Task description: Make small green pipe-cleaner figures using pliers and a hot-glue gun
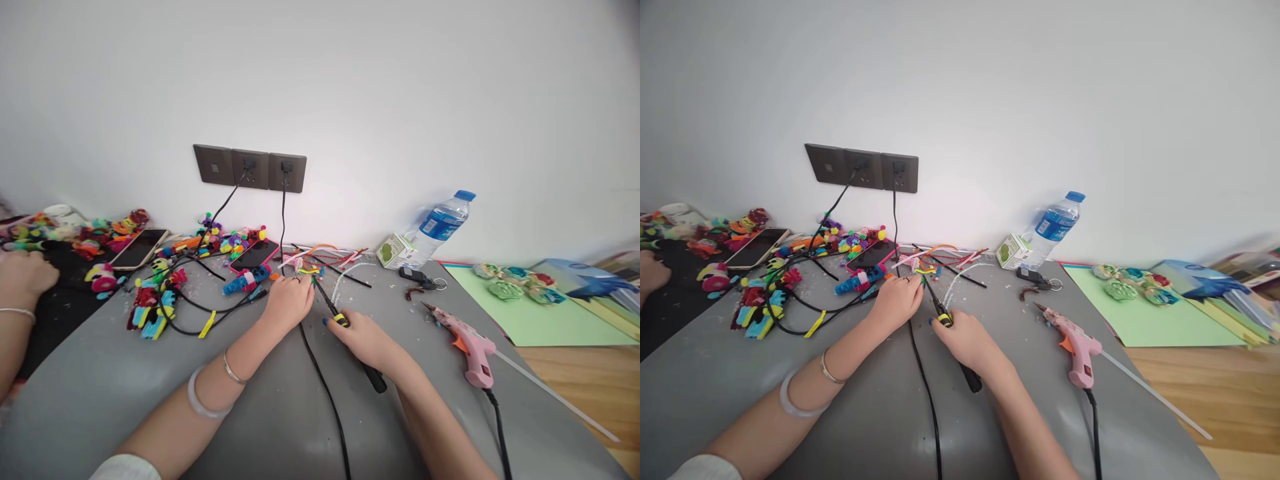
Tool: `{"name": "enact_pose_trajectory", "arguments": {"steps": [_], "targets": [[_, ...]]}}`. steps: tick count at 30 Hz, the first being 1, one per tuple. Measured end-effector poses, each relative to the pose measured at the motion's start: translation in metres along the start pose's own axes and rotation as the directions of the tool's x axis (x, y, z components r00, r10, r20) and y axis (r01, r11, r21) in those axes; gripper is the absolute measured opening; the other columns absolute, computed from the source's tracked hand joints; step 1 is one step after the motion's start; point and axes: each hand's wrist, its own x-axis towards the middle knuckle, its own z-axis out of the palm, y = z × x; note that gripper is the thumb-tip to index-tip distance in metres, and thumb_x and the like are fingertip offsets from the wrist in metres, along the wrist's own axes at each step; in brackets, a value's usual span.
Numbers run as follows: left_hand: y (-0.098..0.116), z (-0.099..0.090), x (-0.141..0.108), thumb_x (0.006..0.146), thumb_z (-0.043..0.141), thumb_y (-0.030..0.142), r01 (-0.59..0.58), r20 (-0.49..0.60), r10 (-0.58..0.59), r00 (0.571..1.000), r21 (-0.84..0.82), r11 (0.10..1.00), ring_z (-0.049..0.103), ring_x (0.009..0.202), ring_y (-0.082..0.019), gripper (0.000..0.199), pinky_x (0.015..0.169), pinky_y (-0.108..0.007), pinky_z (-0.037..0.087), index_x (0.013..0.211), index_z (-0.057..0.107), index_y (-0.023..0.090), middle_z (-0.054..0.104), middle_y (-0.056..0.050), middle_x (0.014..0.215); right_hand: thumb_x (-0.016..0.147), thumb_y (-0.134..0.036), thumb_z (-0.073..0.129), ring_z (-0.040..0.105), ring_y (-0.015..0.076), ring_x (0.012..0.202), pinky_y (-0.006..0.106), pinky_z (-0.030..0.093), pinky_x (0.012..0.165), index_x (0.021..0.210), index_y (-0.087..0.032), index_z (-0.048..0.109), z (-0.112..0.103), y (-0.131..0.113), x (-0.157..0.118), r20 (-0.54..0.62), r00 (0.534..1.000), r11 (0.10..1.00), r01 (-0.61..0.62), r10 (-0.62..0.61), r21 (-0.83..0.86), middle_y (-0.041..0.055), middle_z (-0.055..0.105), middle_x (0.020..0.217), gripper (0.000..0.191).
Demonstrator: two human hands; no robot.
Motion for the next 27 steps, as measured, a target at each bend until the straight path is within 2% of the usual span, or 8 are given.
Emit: {"name": "enact_pose_trajectory", "arguments": {"steps": [5, 11, 14, 19, 24, 27], "targets": [[0.001, 0.0, -0.001, 0.096, 0.04, 0.02, -0.012, -0.046, 0.012, 0.999, -0.004, 1.0, 0.069, 0.074, -0.025, 0.023, 0.071, -0.035, 0.042, 0.092, 0.062, 0.014, 0.069, -0.009, 0.071, 0.088, -0.042, 0.044, 0.06, 0.0219, 0.072, 0.028, 0.03, 0.059, 0.072, -0.021, 0.05, 0.004, -0.001, -0.002, -0.076, 0.997, 0.997, 0.01, -0.015, -0.07, 0.0105, 0.068, 0.079, 0.027], [0.001, -0.004, -0.001, 0.097, 0.038, 0.02, -0.024, -0.101, 0.024, 0.995, 0.008, 1.0, 0.068, 0.073, -0.024, 0.024, 0.072, -0.036, 0.04, 0.094, 0.062, 0.015, 0.069, -0.009, 0.071, 0.087, -0.035, 0.046, 0.058, 0.0215, 0.067, 0.027, 0.026, 0.057, 0.074, -0.022, 0.046, 0.006, 0.003, -0.003, -0.146, 0.988, 0.995, 0.036, -0.049, -0.089, 0.0078, 0.065, 0.073, 0.018], [0.0, -0.006, -0.001, 0.098, 0.036, 0.021, -0.01, -0.145, 0.01, 0.989, -0.001, 1.0, 0.067, 0.074, -0.023, 0.027, 0.073, -0.037, 0.038, 0.1, 0.062, 0.014, 0.07, -0.009, 0.075, 0.083, -0.031, 0.05, 0.057, 0.0212, 0.065, 0.027, 0.023, 0.056, 0.08, -0.022, 0.047, 0.004, 0.003, 0.002, -0.216, 0.974, 0.991, 0.039, -0.067, -0.13, 0.0056, 0.062, 0.07, 0.009], [-0.006, -0.005, 0.001, 0.098, 0.035, 0.021, 0.038, -0.208, -0.04, 0.977, -0.015, 0.999, 0.066, 0.075, -0.024, 0.032, 0.077, -0.038, 0.037, 0.117, 0.057, 0.01, 0.07, -0.01, 0.076, 0.081, -0.031, 0.052, 0.055, 0.0207, 0.062, 0.027, 0.022, 0.055, 0.087, -0.023, 0.047, 0.001, 0.0, 0.013, -0.263, 0.957, 0.982, 0.079, -0.122, -0.17, 0.0024, 0.057, 0.067, 0.011], [-0.011, -0.004, 0.001, 0.098, 0.035, 0.02, 0.054, -0.239, -0.053, 0.97, -0.002, 0.999, 0.065, 0.075, -0.025, 0.031, 0.079, -0.04, 0.035, 0.118, 0.057, 0.008, 0.07, -0.01, 0.075, 0.08, -0.03, 0.051, 0.055, 0.0207, 0.062, 0.027, 0.024, 0.055, 0.088, -0.024, 0.047, 0.001, -0.001, 0.023, -0.291, 0.94, 0.977, 0.131, -0.176, -0.168, 0.001, 0.057, 0.066, 0.011], [-0.013, -0.005, 0.002, 0.098, 0.034, 0.02, 0.068, -0.239, -0.067, 0.969, -0.004, 0.998, 0.065, 0.075, -0.024, 0.029, 0.08, -0.039, 0.034, 0.11, 0.059, 0.01, 0.07, -0.01, 0.078, 0.08, -0.03, 0.051, 0.057, 0.0213, 0.065, 0.027, 0.026, 0.057, 0.088, -0.023, 0.048, 0.001, -0.001, 0.029, -0.305, 0.929, 0.969, 0.159, -0.212, -0.189, 0.0017, 0.059, 0.068, 0.012]]}}
